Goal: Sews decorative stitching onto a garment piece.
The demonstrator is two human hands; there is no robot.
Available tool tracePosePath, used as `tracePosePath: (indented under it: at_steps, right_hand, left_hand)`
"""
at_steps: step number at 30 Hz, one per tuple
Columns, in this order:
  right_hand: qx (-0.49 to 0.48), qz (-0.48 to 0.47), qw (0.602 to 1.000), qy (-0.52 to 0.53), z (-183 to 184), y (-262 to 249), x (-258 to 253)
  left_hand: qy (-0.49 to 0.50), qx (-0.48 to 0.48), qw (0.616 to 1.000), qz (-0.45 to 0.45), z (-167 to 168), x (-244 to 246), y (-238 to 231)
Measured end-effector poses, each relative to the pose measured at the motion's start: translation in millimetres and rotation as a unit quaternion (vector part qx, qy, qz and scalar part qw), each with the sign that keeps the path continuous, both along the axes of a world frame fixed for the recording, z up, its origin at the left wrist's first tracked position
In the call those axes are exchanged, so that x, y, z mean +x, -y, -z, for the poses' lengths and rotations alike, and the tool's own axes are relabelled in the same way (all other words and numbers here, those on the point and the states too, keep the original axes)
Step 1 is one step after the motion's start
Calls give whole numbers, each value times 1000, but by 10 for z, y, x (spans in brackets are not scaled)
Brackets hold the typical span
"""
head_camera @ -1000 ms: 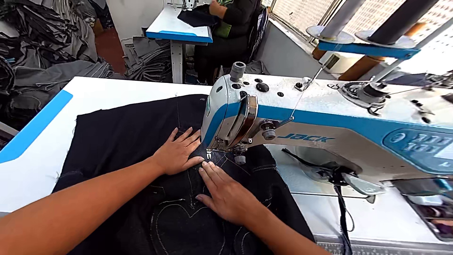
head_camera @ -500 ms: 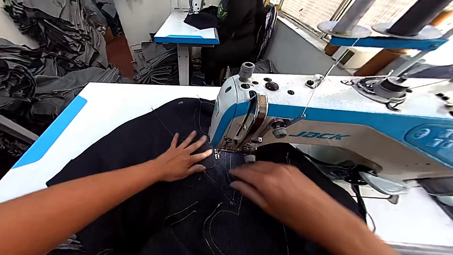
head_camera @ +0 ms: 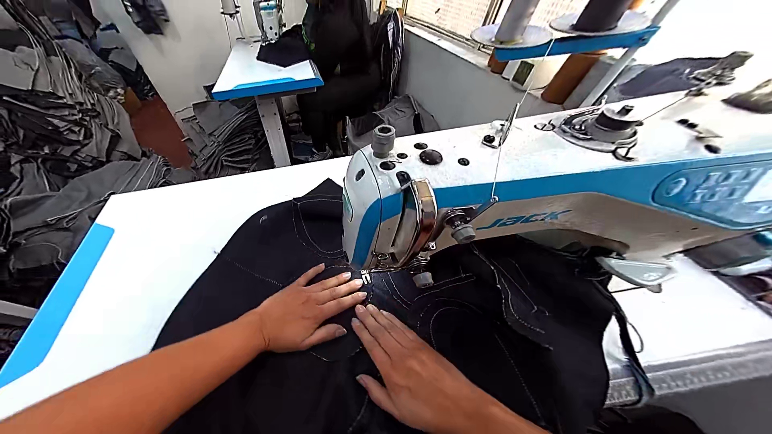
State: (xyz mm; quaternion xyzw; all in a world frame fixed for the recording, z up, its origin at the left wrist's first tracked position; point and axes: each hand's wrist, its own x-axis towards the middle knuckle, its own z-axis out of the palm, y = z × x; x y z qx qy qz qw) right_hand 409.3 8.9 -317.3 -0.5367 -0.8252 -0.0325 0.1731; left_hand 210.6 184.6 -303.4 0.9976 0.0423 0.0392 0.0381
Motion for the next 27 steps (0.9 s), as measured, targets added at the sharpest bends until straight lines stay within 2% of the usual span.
tracePosePath:
  at_steps: [3,8,10,12,14,17,19,21,23,27]
  right_hand:
    - [-1,-109,994,-14,-15,-137,435]
    - [23,-294,956,0,-54,-647,1113]
    - [11,-325,945,16,-97,-800,1216]
    - [10,-331,943,32,-154,-857,1237]
    - [35,-278,959,43,-292,-730,1131]
    - [33,-77,996,-24,-440,-145,563]
    - [7,29,997,-74,-262,135,169]
    - [18,94,994,-60,25,185,61]
    - [29,102,994,-35,124,141,155]
    - [20,33,999,-37,119,54,486]
  left_hand:
    - [1,-21,994,-109,3,67,349]
    - [-25,-41,954,-295,-33,360,893]
    - [-29,-50,943,-327,-38,437,949]
    - [-28,-61,945,-321,-37,437,923]
    - [-18,-59,962,-267,-62,336,794]
    - [-2,-8,993,-115,-104,78,471]
    - [5,13,999,-44,-58,-21,320]
    - [24,10,999,-40,7,-45,321]
    - [32,8,997,-71,24,-18,393]
    - [41,2,989,-141,53,71,617]
